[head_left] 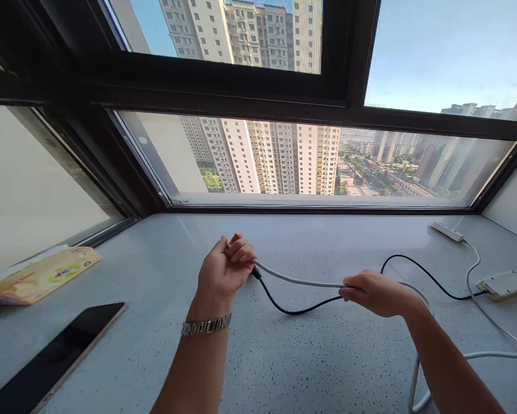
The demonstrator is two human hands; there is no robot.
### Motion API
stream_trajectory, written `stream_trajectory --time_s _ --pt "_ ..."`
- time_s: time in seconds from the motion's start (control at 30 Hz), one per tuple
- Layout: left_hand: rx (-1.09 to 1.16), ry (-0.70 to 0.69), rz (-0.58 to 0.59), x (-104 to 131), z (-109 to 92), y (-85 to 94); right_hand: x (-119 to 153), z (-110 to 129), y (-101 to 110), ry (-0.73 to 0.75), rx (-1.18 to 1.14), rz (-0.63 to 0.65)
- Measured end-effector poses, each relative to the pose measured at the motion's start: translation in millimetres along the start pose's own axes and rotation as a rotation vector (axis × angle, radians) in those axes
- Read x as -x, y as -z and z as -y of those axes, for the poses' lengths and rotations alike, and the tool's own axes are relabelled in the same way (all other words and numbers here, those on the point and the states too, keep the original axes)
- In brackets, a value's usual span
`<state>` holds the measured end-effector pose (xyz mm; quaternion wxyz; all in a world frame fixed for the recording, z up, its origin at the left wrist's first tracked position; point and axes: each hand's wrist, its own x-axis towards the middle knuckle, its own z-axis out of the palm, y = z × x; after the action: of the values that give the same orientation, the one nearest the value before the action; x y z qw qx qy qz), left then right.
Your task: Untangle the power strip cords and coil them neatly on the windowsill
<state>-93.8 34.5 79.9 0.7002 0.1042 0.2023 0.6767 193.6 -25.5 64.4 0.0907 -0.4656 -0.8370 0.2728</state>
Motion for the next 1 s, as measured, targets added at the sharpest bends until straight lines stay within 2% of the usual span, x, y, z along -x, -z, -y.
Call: stream_trajectory --time_s 0.13,0.23,0.33,0.47,0.57,0.67,0.77,0.9,1.0 --pt "0.042 -0.039 -0.118 -5 1 -1.4 8 -13 14 -0.117 -0.007 -0.117" --pt "0.071 -0.094 -0.139 -7 3 -1.0 10 -19 17 -0.197 0.026 -0.194" --pt "0.075 -0.142 -0.113 -6 3 0.6 10 -25 19 -0.257 0.047 -0.215" --pt "0.015 -0.120 -0.035 -3 3 0.9 12 -35 23 -0.307 0.092 -0.227" --pt "-0.066 -0.142 0.007 0 -3 -0.3 15 -54 29 -0.419 0.152 -0.269" --pt "-0.136 -0.205 0.017 5 -16 -0.7 22 -80 38 -0.569 0.138 -0.376" --pt "-0.179 -0.217 0.019 11 -27 -0.1 31 -102 48 -0.594 -0.075 -0.556" --pt "-0.082 -0.202 -0.013 11 -31 1.3 41 -109 57 -0.389 -0.664 -0.879" --pt "0.049 -0.144 -0.093 4 -28 2.8 48 -106 62 -0.280 -0.907 -1.058"
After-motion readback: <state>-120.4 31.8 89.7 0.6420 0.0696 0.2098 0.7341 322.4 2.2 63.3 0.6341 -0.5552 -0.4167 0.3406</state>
